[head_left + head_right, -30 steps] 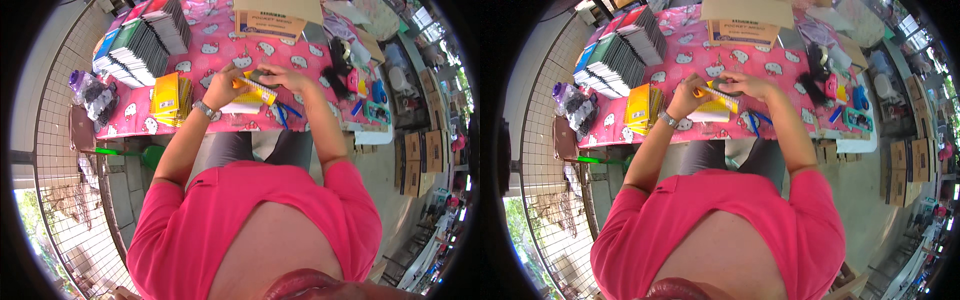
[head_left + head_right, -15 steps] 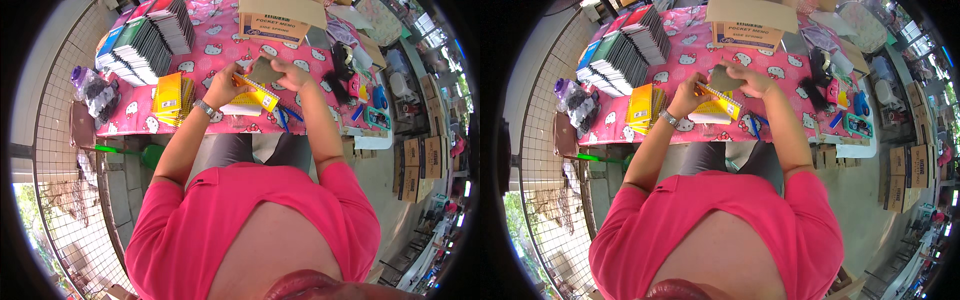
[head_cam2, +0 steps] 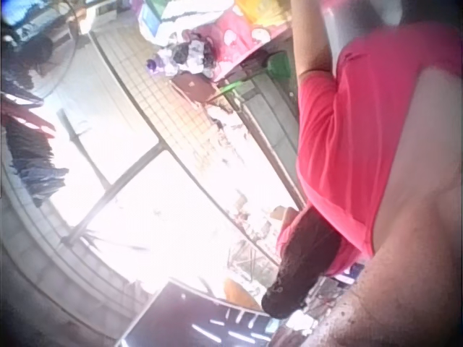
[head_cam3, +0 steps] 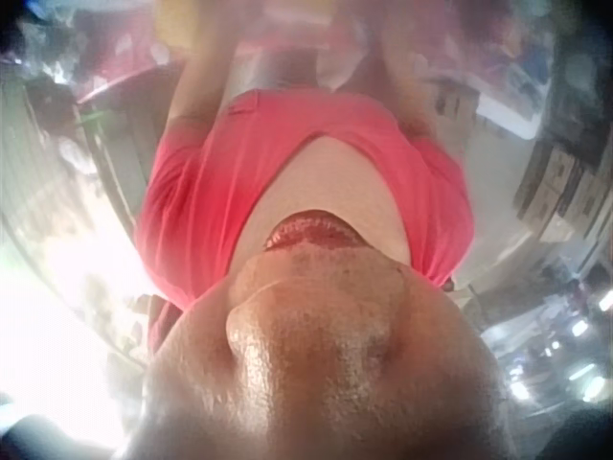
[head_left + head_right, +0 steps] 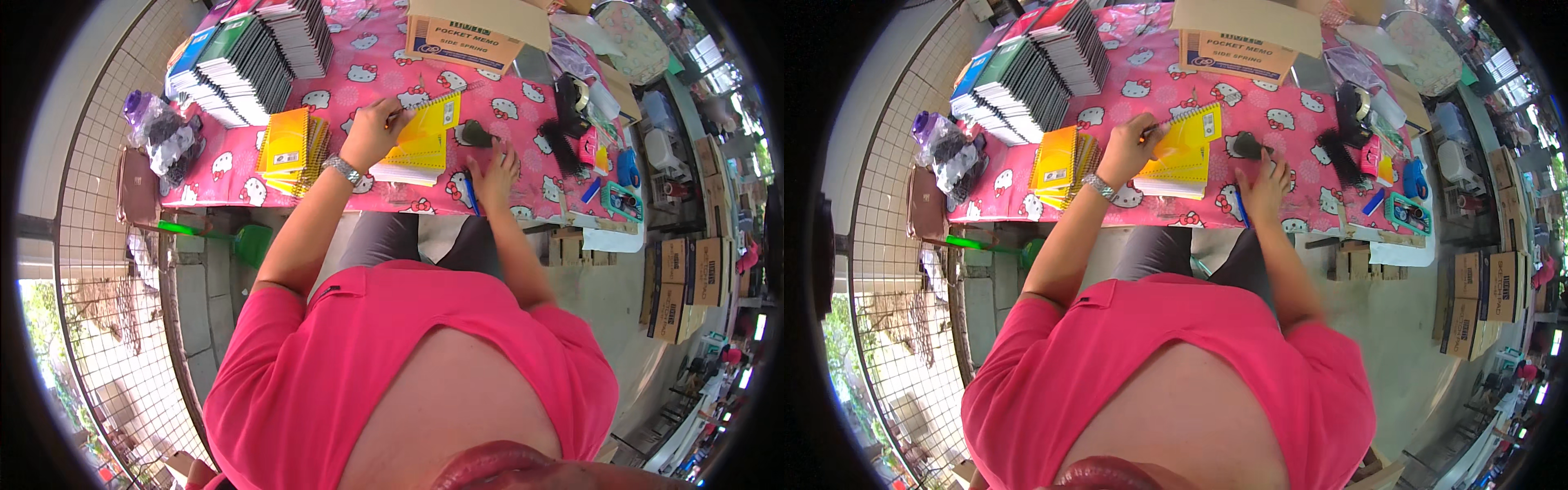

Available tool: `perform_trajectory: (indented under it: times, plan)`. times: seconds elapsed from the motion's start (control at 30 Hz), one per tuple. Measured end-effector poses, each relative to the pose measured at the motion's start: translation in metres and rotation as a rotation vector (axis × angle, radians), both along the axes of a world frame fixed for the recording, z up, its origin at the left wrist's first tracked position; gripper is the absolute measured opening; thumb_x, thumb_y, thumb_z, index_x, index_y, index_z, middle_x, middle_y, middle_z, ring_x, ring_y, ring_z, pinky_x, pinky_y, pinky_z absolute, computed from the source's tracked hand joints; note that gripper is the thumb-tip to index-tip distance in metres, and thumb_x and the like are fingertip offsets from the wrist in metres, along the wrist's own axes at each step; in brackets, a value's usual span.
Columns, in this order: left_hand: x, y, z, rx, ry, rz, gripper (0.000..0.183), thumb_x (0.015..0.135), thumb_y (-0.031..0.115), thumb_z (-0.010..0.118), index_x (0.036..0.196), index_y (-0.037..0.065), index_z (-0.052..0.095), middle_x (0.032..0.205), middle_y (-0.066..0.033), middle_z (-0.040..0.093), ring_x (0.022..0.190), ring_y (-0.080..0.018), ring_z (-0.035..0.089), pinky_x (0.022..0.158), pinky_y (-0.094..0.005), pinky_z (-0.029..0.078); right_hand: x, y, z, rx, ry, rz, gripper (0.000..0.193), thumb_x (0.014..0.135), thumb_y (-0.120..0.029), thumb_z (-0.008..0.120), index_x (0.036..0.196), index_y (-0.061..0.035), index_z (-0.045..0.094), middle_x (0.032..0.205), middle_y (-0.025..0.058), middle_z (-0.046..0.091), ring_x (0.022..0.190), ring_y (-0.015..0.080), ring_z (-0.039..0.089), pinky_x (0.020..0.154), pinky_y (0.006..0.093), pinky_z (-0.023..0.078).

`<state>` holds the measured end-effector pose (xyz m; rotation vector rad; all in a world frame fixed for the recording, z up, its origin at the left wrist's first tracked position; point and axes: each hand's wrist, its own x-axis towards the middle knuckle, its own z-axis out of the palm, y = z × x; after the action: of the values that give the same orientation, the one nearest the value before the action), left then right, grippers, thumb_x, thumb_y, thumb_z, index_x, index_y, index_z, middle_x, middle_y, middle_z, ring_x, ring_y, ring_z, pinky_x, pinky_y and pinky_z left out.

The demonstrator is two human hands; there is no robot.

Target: The person assembles notebooks by threading metal coils through holes in paper stacks and using pliers to secure the ends.

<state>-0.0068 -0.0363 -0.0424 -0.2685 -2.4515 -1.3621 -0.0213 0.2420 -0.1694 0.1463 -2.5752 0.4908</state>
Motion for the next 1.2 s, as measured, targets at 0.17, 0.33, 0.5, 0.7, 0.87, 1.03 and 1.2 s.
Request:
perform_trajectory:
  times: [0.17,0.33,0.5,0.7,0.87,1.03,1.2]
  plan:
    - [0.003,0.023,0.007,0.024,0.131,0.100,0.021,0.093,0.019,0.062,0.088,-0.001,0.058,0.080,-0.0225,0.061,0.070,-0.0423,0.060,0.061,-0.0456,0.048,0.061,0.021,-0.027,0.231,-0.249,0.143,0.062,0.089,-0.039,0.060,0.141,-0.0091,0.042,0.131,0.0208,0.049,0.119,0.0429,0.046,0.100,0.0561,0.036]
    - [-0.003,0.004,-0.013,-0.005,0.104,0.066,0.020,0.091,0.020,0.064,0.100,0.002,0.058,0.088,-0.0216,0.062,0.074,-0.0405,0.062,0.065,-0.0451,0.050,0.061,0.011,0.026,-0.281,0.053,0.200,0.052,0.091,-0.026,0.061,0.136,-0.0043,0.047,0.122,0.0202,0.053,0.111,0.0382,0.050,0.095,0.0485,0.040]
    - [-0.003,0.012,-0.010,-0.118,0.268,0.091,0.018,0.091,0.015,0.065,0.095,-0.001,0.058,0.080,-0.0159,0.064,0.058,-0.0232,0.064,0.052,-0.0325,0.052,0.073,-0.044,0.115,-0.391,0.058,0.566,0.059,0.085,-0.025,0.068,0.136,-0.0033,0.047,0.123,0.0204,0.052,0.114,0.0366,0.049,0.097,0.0456,0.038]
    - [-0.012,-0.004,-0.022,-0.101,0.075,0.041,0.020,0.087,0.010,0.068,0.102,0.000,0.059,0.077,-0.0145,0.066,0.067,-0.0205,0.070,0.056,-0.0317,0.054,0.060,-0.090,0.144,-0.285,0.092,0.616,0.060,0.079,-0.024,0.072,0.132,-0.0049,0.051,0.119,0.0132,0.053,0.109,0.0337,0.050,0.094,0.0460,0.039]
    - [-0.005,0.000,-0.018,0.007,0.224,0.003,0.015,0.089,0.006,0.065,0.102,0.000,0.060,0.078,-0.0119,0.067,0.070,-0.0202,0.071,0.057,-0.0298,0.057,0.053,-0.094,0.146,-0.175,0.080,0.577,0.058,0.078,-0.025,0.072,0.129,-0.0062,0.054,0.114,0.0101,0.054,0.105,0.0315,0.050,0.091,0.0450,0.039]
    - [-0.005,-0.001,-0.015,0.114,-0.005,-0.006,0.018,0.086,-0.004,0.061,0.104,0.000,0.059,0.079,-0.0117,0.066,0.071,-0.0206,0.071,0.058,-0.0303,0.058,0.057,-0.090,0.144,-0.188,0.069,0.585,0.057,0.078,-0.026,0.072,0.128,-0.0063,0.055,0.114,0.0094,0.054,0.104,0.0313,0.050,0.091,0.0451,0.038]
    - [-0.001,0.005,-0.018,0.048,0.254,0.078,0.007,0.089,0.002,0.062,0.093,-0.002,0.058,0.076,-0.0121,0.065,0.066,-0.0201,0.071,0.055,-0.0301,0.057,0.058,-0.091,0.149,-0.176,0.067,0.563,0.058,0.077,-0.026,0.072,0.128,-0.0066,0.055,0.114,0.0095,0.054,0.104,0.0314,0.050,0.090,0.0458,0.038]
